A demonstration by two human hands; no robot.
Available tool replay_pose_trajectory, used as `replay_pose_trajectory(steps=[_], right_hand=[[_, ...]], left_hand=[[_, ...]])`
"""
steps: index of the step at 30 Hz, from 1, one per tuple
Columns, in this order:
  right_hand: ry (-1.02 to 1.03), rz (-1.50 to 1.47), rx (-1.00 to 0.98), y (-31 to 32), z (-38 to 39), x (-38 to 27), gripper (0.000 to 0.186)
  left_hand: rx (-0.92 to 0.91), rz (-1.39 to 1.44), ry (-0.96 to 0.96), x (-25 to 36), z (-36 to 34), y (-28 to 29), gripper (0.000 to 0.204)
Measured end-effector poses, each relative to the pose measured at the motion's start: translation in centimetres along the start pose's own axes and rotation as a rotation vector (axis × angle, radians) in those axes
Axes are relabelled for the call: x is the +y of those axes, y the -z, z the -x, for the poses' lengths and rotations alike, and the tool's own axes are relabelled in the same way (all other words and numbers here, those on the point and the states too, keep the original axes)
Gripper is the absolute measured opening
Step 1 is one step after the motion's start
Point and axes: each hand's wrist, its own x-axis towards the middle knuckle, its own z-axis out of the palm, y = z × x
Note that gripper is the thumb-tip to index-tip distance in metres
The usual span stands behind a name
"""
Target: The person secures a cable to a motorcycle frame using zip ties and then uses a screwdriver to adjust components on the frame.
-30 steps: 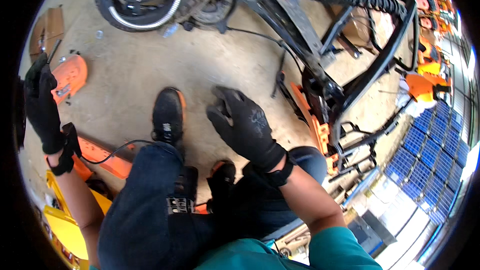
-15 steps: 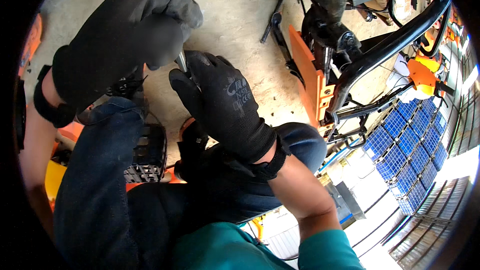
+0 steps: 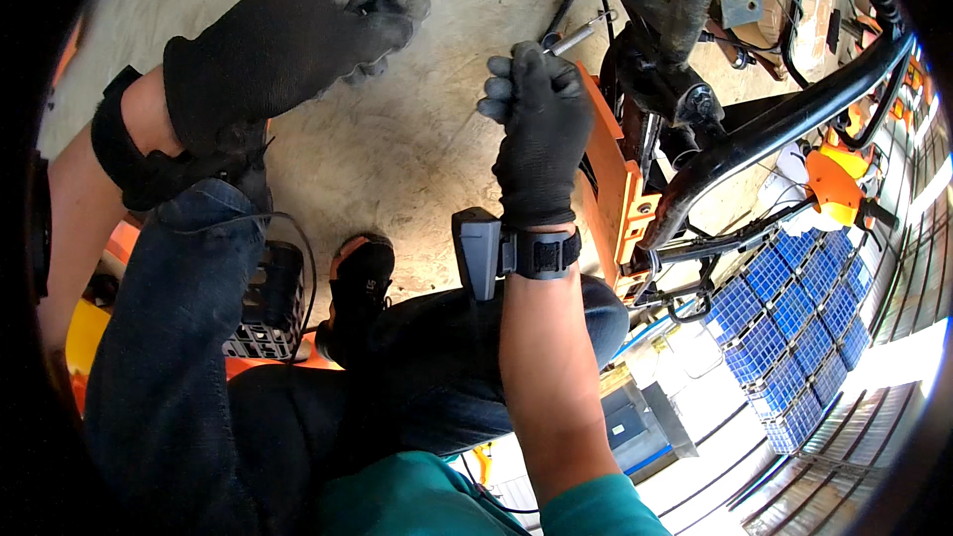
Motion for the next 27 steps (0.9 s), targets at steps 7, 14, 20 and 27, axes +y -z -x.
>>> replay_pose_trajectory(steps=[7,14,20,27], right_hand=[[0.052,-0.03,0.058,1.0,-1.7,-0.1,0.016],[0.125,-0.105,0.117,0.9,-2.7,0.7,0.024],[0.183,-0.052,0.138,0.6,-3.6,1.2,0.025],[0.142,-0.01,0.052,0.4,-4.0,0.5,0.026]], left_hand=[[0.057,-0.41,-0.287,-1.1,1.7,0.0,0.021],[0.105,-0.391,-0.02,0.7,3.9,3.2,0.021],[0.07,-0.457,0.323,4.0,5.6,4.4,0.023],[0.086,-0.314,0.144,-3.6,6.4,5.0,0.019]])
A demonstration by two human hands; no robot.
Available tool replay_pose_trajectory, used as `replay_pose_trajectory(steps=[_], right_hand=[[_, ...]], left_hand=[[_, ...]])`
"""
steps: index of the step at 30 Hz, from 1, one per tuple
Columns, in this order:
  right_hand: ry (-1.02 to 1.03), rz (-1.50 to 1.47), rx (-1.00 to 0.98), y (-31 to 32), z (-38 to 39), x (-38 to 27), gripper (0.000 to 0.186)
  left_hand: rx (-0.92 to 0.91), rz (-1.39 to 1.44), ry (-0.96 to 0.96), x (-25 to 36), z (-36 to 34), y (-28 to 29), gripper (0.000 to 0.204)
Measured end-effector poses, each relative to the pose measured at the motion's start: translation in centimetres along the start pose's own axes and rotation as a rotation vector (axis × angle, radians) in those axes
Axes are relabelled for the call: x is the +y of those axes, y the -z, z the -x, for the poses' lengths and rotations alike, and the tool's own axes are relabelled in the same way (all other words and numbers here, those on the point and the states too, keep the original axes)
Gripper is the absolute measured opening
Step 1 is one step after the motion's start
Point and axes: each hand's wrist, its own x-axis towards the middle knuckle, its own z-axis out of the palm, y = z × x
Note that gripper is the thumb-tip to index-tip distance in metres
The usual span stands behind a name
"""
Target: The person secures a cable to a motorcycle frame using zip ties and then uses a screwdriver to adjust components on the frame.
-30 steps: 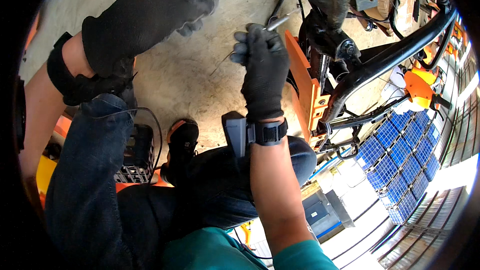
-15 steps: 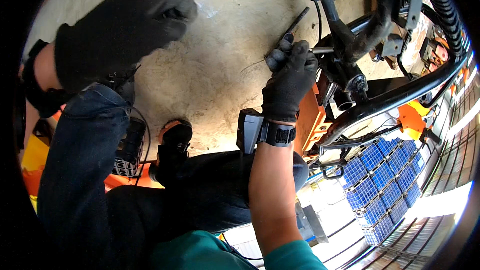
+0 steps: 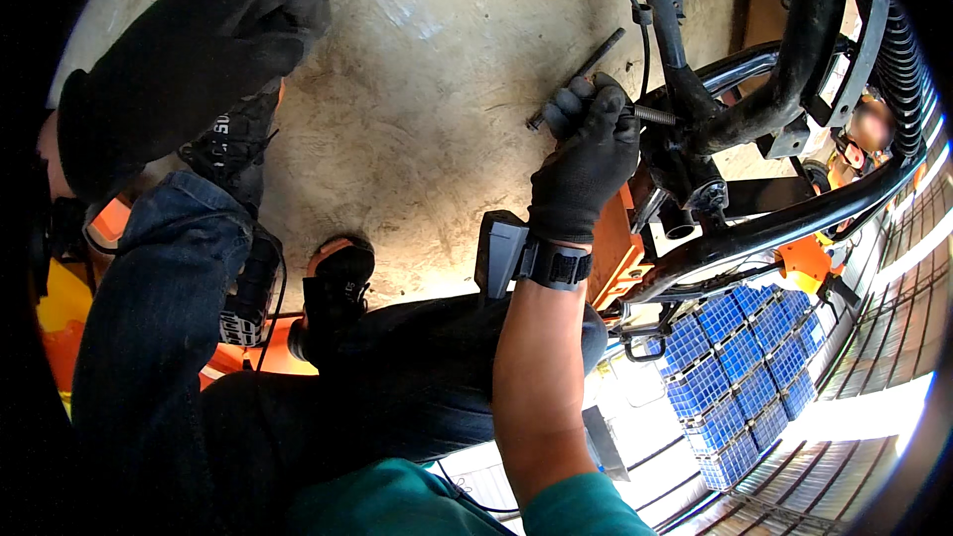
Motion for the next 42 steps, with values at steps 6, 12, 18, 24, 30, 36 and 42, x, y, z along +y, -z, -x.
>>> replay_pose_trajectory(steps=[6,12,18,24,30,36,42], right_hand=[[0.011,0.076,0.056,-0.3,0.1,-0.1,0.028],[0.003,0.005,-0.022,-0.2,0.0,-0.2,0.027],[0.008,-0.164,-0.009,-0.4,-0.8,-1.4,0.03],[-0.026,-0.036,0.085,-0.7,-0.4,-1.3,0.03],[-0.015,-0.116,-0.006,-1.4,-0.9,-2.1,0.028],[-0.012,-0.099,0.029,-1.5,-0.6,-2.0,0.022],[0.039,0.108,0.149,-2.1,0.1,-1.3,0.023]], left_hand=[[0.013,0.009,-0.037,-1.0,0.6,-0.5,0.019],[0.015,-0.019,-0.063,-1.3,0.8,-0.5,0.019],[0.006,-0.031,-0.069,-1.5,0.7,-0.3,0.02],[0.0,-0.048,-0.074,-1.4,0.4,-0.1,0.021],[-0.002,-0.064,-0.08,-1.5,0.4,-0.1,0.021],[0.002,-0.078,-0.085,-1.5,0.4,-0.2,0.022],[0.003,-0.101,-0.101,-1.4,0.3,-0.3,0.023]])
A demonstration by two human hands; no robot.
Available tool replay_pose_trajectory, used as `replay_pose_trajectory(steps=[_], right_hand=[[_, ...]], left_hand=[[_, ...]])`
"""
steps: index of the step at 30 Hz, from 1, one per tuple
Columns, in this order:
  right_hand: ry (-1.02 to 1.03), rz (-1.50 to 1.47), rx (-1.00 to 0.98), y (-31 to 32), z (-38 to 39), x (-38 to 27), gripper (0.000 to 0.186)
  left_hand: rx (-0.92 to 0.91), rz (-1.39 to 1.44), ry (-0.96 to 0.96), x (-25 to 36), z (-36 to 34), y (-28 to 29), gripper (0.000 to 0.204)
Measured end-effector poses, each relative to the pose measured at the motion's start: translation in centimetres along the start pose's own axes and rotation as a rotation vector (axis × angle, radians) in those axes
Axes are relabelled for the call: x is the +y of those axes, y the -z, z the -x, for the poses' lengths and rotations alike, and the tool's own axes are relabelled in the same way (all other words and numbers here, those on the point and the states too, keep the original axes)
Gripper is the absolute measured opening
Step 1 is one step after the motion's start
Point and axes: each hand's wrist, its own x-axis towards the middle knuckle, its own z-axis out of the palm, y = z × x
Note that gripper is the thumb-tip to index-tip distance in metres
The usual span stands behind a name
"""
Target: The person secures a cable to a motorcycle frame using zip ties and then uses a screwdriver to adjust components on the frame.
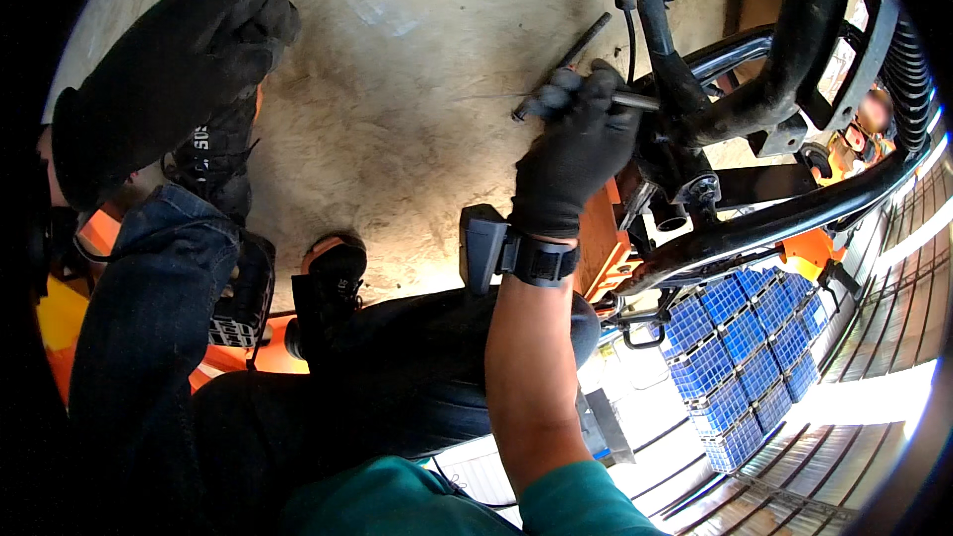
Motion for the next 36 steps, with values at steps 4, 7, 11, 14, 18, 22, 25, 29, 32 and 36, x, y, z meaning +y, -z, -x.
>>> replay_pose_trajectory(steps=[4,7,11,14,18,22,25,29,32,36], right_hand=[[0.097,-0.084,-0.283,-1.8,2.5,1.2,0.027],[-0.002,-0.157,-0.153,-2.2,1.9,1.3,0.028],[0.022,-0.095,-0.14,-0.5,0.3,0.1,0.027],[0.006,-0.092,-0.116,0.2,-0.2,-0.2,0.027],[0.024,-0.115,-0.131,0.3,-0.1,-0.1,0.025],[0.057,-0.144,-0.153,0.3,-0.4,0.2,0.023],[0.08,-0.221,-0.146,0.2,-0.6,0.5,0.033],[0.04,-0.226,-0.091,0.1,-0.8,0.8,0.032],[0.063,-0.219,-0.11,0.2,-0.8,0.7,0.032],[0.058,-0.132,-0.165,0.2,-0.3,0.7,0.036]], left_hand=[[0.006,-0.02,-0.009,-0.1,0.0,-0.1,0.023],[0.01,-0.019,-0.012,-0.1,0.1,-0.1,0.024],[0.013,-0.021,-0.017,0.0,0.3,-0.2,0.024],[0.013,-0.035,-0.032,0.1,0.3,-0.3,0.024],[0.016,-0.038,-0.029,0.2,0.3,-0.4,0.025],[0.017,-0.04,-0.031,0.1,0.5,-0.5,0.026],[0.016,-0.044,-0.026,0.0,0.5,-0.5,0.026],[0.011,-0.048,-0.03,0.0,0.5,-0.5,0.027],[0.012,-0.054,-0.031,0.0,0.4,-0.5,0.027],[0.013,-0.054,-0.031,0.0,0.4,-0.5,0.028]])
